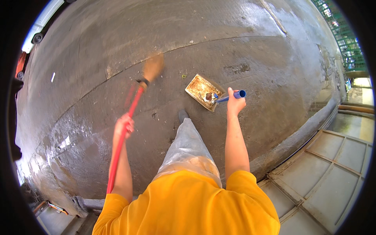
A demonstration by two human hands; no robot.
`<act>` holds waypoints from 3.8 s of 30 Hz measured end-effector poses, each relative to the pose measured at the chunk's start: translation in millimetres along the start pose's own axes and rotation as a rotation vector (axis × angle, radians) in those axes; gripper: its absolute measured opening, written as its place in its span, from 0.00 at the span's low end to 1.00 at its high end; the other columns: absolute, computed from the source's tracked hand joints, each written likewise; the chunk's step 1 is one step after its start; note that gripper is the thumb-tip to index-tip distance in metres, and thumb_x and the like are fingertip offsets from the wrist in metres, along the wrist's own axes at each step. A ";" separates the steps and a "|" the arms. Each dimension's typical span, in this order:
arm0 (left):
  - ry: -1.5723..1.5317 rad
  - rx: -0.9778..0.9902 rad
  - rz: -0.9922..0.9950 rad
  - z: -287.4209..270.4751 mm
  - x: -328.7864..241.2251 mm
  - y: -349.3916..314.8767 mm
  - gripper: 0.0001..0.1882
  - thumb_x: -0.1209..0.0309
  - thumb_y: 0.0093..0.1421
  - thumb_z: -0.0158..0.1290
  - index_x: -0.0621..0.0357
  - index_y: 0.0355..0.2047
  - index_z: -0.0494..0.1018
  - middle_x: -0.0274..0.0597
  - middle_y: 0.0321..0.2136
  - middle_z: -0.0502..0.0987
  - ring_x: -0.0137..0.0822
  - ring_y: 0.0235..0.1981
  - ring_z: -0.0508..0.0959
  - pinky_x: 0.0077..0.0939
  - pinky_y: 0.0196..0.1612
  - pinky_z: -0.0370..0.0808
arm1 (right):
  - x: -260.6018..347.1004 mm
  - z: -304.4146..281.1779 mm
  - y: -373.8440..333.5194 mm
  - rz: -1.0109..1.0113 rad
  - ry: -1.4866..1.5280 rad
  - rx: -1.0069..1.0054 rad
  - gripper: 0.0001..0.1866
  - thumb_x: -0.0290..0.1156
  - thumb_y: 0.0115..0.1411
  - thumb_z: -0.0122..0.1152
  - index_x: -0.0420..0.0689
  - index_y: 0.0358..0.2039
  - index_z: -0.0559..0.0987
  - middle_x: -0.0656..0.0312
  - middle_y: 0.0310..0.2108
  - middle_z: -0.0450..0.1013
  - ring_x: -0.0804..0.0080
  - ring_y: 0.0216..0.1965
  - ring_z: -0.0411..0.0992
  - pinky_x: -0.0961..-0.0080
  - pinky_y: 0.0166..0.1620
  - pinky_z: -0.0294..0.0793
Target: The person walks from an indoor storage area to an outdoor paved yard, picks up a broom and dustpan, and sweeps debris into the dustpan. The person continues sweeping the concrete surface and collecting scattered debris.
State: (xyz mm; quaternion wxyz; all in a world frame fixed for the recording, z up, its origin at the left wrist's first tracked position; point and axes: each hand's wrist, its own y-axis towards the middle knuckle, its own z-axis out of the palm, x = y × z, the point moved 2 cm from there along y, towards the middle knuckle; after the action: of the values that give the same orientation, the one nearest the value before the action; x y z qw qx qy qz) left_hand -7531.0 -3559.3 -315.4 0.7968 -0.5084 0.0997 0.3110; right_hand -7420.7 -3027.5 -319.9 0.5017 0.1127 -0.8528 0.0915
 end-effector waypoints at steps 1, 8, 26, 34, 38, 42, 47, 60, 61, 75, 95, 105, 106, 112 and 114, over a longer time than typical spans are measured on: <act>0.183 -0.021 -0.073 4.7 14.7 -3.4 0.28 0.75 0.60 0.52 0.61 0.60 0.58 0.37 0.17 0.71 0.28 0.09 0.68 0.27 0.10 0.69 | 7.9 10.1 -3.3 -0.022 -0.018 -0.001 0.15 0.39 0.47 0.76 0.41 0.25 0.81 0.62 0.24 0.79 0.74 0.27 0.76 0.71 0.38 0.75; 0.428 -0.046 -0.260 48.9 18.4 -160.4 0.37 0.81 0.55 0.53 0.63 0.65 0.53 0.44 0.18 0.72 0.31 0.09 0.70 0.33 0.12 0.74 | 27.0 13.9 14.4 0.034 -0.055 0.042 0.13 0.34 0.49 0.75 0.41 0.28 0.81 0.65 0.26 0.78 0.78 0.29 0.73 0.74 0.38 0.73; 0.395 -0.113 -0.293 54.1 15.9 -79.6 0.37 0.83 0.53 0.53 0.65 0.64 0.56 0.39 0.18 0.73 0.30 0.09 0.70 0.27 0.10 0.70 | 42.7 16.9 52.1 0.145 0.070 0.082 0.09 0.28 0.52 0.70 0.39 0.31 0.79 0.64 0.29 0.75 0.75 0.33 0.71 0.74 0.41 0.70; 0.619 -0.182 -0.166 117.1 -88.6 -167.9 0.38 0.83 0.53 0.53 0.66 0.64 0.54 0.46 0.21 0.77 0.30 0.10 0.71 0.26 0.10 0.72 | 35.1 12.8 45.6 0.132 -0.041 0.103 0.11 0.31 0.51 0.71 0.39 0.32 0.80 0.64 0.30 0.76 0.76 0.32 0.72 0.74 0.41 0.71; 0.558 -0.264 0.121 57.9 -168.9 -85.5 0.32 0.76 0.60 0.50 0.66 0.64 0.54 0.42 0.20 0.74 0.28 0.09 0.69 0.24 0.10 0.70 | 39.4 2.0 46.3 0.095 0.002 0.080 0.11 0.31 0.50 0.72 0.39 0.31 0.80 0.64 0.28 0.77 0.76 0.31 0.72 0.75 0.39 0.72; -0.012 -0.350 0.327 5.6 -182.5 3.1 0.26 0.72 0.63 0.49 0.66 0.60 0.60 0.37 0.18 0.71 0.26 0.10 0.66 0.23 0.11 0.67 | 47.0 15.3 42.0 0.082 0.117 0.153 0.11 0.30 0.50 0.72 0.39 0.32 0.80 0.64 0.29 0.77 0.77 0.31 0.72 0.75 0.40 0.72; 0.595 -0.281 -0.098 30.2 -68.3 -17.3 0.28 0.77 0.59 0.52 0.66 0.60 0.61 0.42 0.19 0.74 0.31 0.08 0.67 0.29 0.11 0.68 | 42.1 17.0 31.6 0.100 0.036 0.198 0.09 0.20 0.50 0.66 0.39 0.33 0.79 0.63 0.33 0.76 0.74 0.37 0.73 0.75 0.46 0.71; 0.088 -0.239 0.048 28.4 -2.8 -116.3 0.29 0.77 0.61 0.48 0.60 0.63 0.55 0.49 0.26 0.77 0.25 0.10 0.66 0.24 0.11 0.68 | 22.7 -14.6 36.6 0.070 0.210 0.255 0.10 0.20 0.47 0.68 0.41 0.32 0.79 0.65 0.31 0.75 0.77 0.34 0.72 0.77 0.42 0.71; 0.034 -0.231 0.046 17.9 23.6 -96.1 0.28 0.77 0.61 0.48 0.60 0.62 0.56 0.48 0.26 0.77 0.25 0.10 0.65 0.24 0.11 0.68 | 17.3 -9.6 36.6 0.031 0.243 0.265 0.10 0.20 0.48 0.68 0.42 0.32 0.79 0.64 0.32 0.76 0.76 0.35 0.73 0.76 0.42 0.72; 0.163 -0.202 0.067 -33.8 81.7 -297.3 0.33 0.83 0.56 0.49 0.57 0.63 0.58 0.53 0.27 0.76 0.29 0.09 0.69 0.29 0.12 0.75 | 22.7 -158.6 55.3 0.118 0.236 0.547 0.11 0.23 0.52 0.67 0.49 0.36 0.77 0.64 0.46 0.76 0.72 0.48 0.71 0.68 0.53 0.67; 0.459 -0.086 -0.154 109.8 192.2 -234.8 0.33 0.85 0.54 0.50 0.60 0.62 0.58 0.46 0.20 0.76 0.31 0.10 0.70 0.27 0.11 0.70 | -30.8 -139.1 105.7 0.110 0.251 0.292 0.10 0.31 0.51 0.71 0.50 0.30 0.76 0.70 0.27 0.73 0.79 0.28 0.70 0.77 0.27 0.65; 0.289 -0.192 0.381 188.4 14.3 -111.5 0.30 0.81 0.57 0.49 0.62 0.61 0.57 0.45 0.22 0.74 0.26 0.08 0.67 0.24 0.08 0.69 | 43.5 -58.2 203.4 0.249 0.336 -0.026 0.11 0.35 0.52 0.72 0.45 0.27 0.77 0.70 0.24 0.71 0.82 0.22 0.64 0.79 0.22 0.59; 0.244 -0.192 0.426 190.5 -8.2 -83.9 0.29 0.79 0.58 0.50 0.62 0.61 0.58 0.43 0.22 0.74 0.25 0.08 0.66 0.22 0.08 0.67 | 49.3 -40.3 214.5 0.227 0.344 -0.053 0.11 0.34 0.52 0.72 0.44 0.27 0.78 0.70 0.23 0.70 0.83 0.20 0.63 0.79 0.22 0.58; 0.058 -0.090 0.473 179.3 -173.8 115.7 0.24 0.75 0.61 0.51 0.61 0.57 0.62 0.37 0.23 0.72 0.21 0.11 0.66 0.15 0.11 0.66 | 91.1 69.0 271.6 0.172 0.301 -0.060 0.10 0.30 0.54 0.71 0.39 0.29 0.79 0.65 0.27 0.75 0.77 0.29 0.70 0.76 0.34 0.69; 0.002 -0.098 0.397 159.6 -196.8 181.4 0.23 0.76 0.59 0.53 0.61 0.55 0.63 0.36 0.22 0.71 0.21 0.11 0.66 0.16 0.11 0.66 | 94.9 104.7 283.9 0.158 0.284 -0.028 0.10 0.30 0.54 0.71 0.38 0.30 0.79 0.64 0.29 0.76 0.75 0.31 0.71 0.75 0.39 0.71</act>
State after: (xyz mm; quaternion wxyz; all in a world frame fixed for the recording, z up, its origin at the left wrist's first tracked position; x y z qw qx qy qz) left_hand -7819.3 -3445.2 -283.7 0.6941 -0.5172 0.1836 0.4658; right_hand -7633.5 -2793.2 -299.2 0.6099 0.0242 -0.7807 0.1340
